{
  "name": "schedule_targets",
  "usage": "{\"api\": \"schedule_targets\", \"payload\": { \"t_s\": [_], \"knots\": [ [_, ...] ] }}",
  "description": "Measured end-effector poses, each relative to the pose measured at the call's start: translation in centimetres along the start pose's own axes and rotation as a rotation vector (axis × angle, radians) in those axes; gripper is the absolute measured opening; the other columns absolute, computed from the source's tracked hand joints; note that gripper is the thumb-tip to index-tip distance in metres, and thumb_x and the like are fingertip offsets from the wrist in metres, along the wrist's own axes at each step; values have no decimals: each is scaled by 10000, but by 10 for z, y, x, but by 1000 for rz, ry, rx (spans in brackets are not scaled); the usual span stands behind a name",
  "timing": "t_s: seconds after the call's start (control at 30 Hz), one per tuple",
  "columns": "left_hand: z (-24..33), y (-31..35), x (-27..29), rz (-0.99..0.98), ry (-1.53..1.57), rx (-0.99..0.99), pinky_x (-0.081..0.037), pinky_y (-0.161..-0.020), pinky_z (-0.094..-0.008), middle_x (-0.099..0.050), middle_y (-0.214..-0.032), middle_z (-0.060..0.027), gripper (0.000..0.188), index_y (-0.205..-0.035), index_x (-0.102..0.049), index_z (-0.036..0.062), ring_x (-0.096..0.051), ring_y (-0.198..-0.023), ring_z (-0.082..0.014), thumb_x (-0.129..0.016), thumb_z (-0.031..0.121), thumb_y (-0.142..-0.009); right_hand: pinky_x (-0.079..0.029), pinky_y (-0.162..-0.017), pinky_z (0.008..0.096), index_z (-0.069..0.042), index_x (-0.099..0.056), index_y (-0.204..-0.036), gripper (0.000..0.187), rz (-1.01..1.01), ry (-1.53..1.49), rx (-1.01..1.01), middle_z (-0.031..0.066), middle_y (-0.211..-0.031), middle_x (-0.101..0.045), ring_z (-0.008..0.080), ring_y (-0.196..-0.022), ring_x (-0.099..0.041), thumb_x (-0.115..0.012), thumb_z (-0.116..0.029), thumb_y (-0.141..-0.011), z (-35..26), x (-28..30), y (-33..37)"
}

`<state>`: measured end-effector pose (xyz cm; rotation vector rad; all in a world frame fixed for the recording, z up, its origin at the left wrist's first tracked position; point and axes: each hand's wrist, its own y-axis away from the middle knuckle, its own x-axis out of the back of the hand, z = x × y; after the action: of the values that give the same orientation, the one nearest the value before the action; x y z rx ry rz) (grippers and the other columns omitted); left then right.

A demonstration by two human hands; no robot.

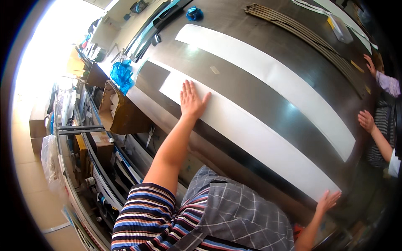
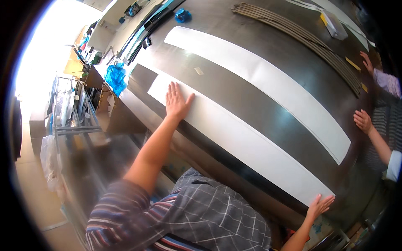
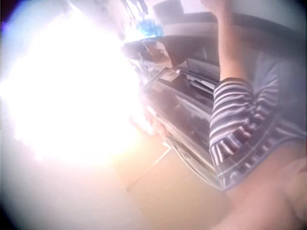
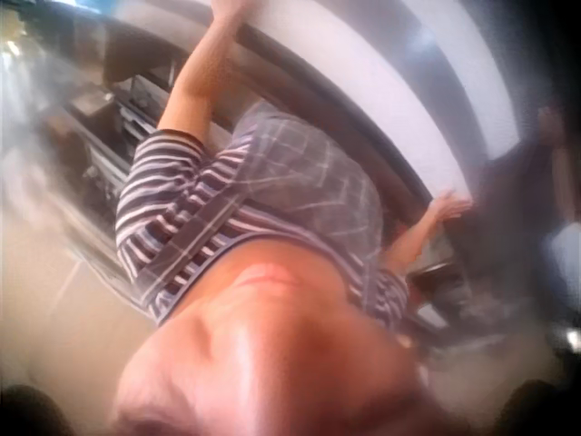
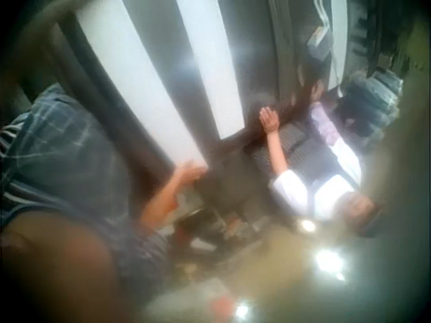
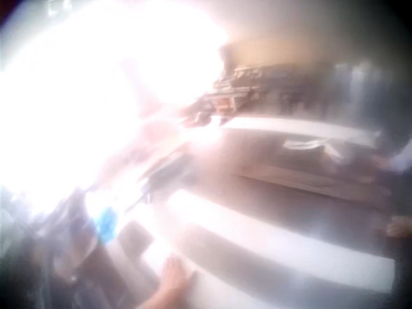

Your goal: The person applies white and black adhesive strips to a large curved metallic surface. They peel off backing, align, and smooth each strip by hand, occasionally lifting and repositioning sections to ensure adhesion.

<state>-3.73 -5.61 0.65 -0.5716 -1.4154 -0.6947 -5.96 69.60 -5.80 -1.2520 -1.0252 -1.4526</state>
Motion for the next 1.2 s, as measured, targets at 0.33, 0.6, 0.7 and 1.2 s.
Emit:
{"api": "schedule_targets", "payload": {
  "t_s": [0.33, 0.6, 0.7, 1.2],
  "knots": [
    [-57, -44, -6, 11, 68, 6, -61, -1175, -413, -116, -1554, -221, 950, -1463, -166, -64, -63, -1459, -310, -467, 616, -873, -166, -1108, 563, 6, -213, -1472, 873, -138, 278, -408, 159, -1564, -161, 303, -1444, -153, -390, -632, -902, -145, 85, -27],
    [-57, -50, -5, 24, 96, 2, -60, -1177, -418, -125, -1553, -220, 913, -1462, -179, -58, -61, -1460, -308, -444, 601, -888, -82, -1146, 539, 42, -134, -1478, 830, -193, -316, 629, 240, -1551, -117, 370, -1448, -98, -472, -468, -917, -524, 134, 125],
    [-66, -49, 0, 1, 105, -11, -63, -1176, -417, -127, -1559, -198, 895, -1473, -182, -28, -62, -1462, -297, -433, 602, -890, -96, -1147, 531, 39, -150, -1476, 831, -100, -238, 645, 236, -1542, -156, 365, -1440, -136, -458, -491, -915, -530, 133, 133],
    [-212, -135, 17, 15, 65, -137, -79, -1172, -427, -175, -1563, -143, 812, -1483, -219, 22, -119, -1458, -262, -438, 553, -909, -80, -1155, 521, 15, -131, -1487, 855, -73, -209, 631, 217, -1557, -121, 353, -1448, -114, -506, -463, -884, -533, 125, 134]
  ]
}}
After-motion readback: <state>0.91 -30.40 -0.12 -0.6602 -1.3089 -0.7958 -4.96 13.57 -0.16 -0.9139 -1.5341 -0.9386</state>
